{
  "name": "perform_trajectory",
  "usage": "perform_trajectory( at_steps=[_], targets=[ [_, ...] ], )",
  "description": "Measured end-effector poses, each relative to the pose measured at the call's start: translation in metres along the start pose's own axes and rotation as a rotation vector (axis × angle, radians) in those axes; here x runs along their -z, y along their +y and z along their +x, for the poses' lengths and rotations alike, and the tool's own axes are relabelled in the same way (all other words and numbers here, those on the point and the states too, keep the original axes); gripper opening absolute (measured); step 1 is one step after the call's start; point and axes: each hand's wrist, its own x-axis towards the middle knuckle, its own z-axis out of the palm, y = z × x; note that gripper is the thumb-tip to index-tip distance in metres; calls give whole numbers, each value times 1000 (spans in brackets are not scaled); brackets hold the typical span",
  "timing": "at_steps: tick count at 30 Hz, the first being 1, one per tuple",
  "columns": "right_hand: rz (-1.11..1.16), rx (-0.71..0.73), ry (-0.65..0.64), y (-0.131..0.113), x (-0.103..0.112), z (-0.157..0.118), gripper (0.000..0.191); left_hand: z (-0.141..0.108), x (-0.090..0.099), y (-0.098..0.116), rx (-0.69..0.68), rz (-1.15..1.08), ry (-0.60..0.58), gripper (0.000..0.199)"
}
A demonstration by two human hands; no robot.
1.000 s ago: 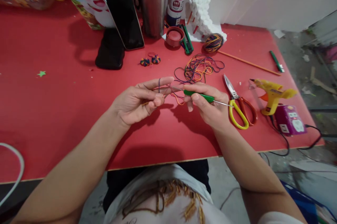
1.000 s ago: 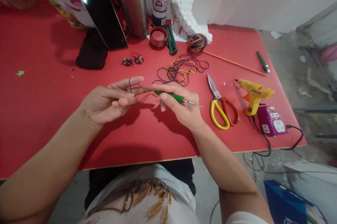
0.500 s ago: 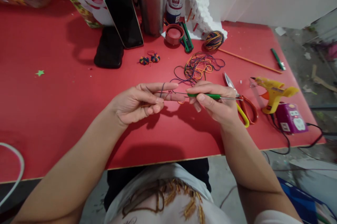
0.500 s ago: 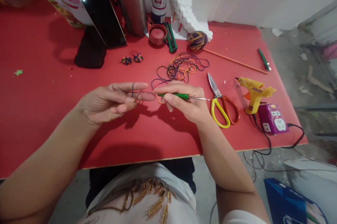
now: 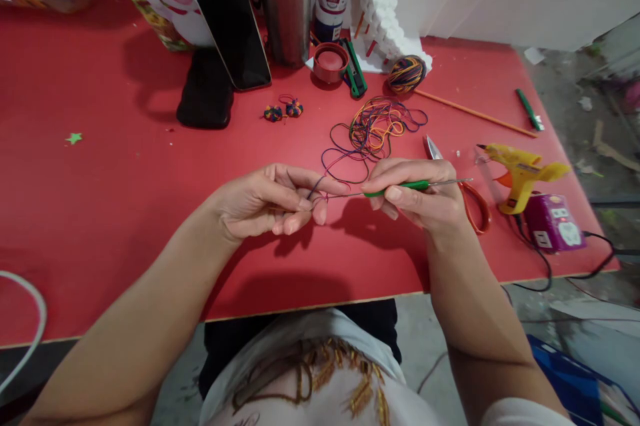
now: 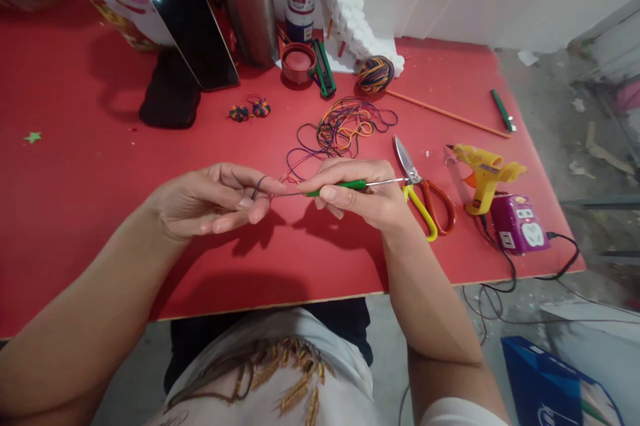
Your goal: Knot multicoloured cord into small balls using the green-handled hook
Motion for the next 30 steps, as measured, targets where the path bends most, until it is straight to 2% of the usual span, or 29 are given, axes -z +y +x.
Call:
perform_trajectory(
  at_steps=[6, 13, 25, 30],
  targets=[
    [185, -49, -5, 2, -4, 3, 18, 1, 1, -4, 31, -6, -44, 33],
    [447, -115, 68, 16, -20, 7, 18, 1, -3, -6, -51, -47, -47, 38],
    [458, -69, 194, 23, -43, 9, 21, 6, -9, -11, -216, -62, 100, 43],
    [475, -51, 239, 23, -44, 10, 22, 7, -7, -10, -258, -35, 96, 44]
  ],
)
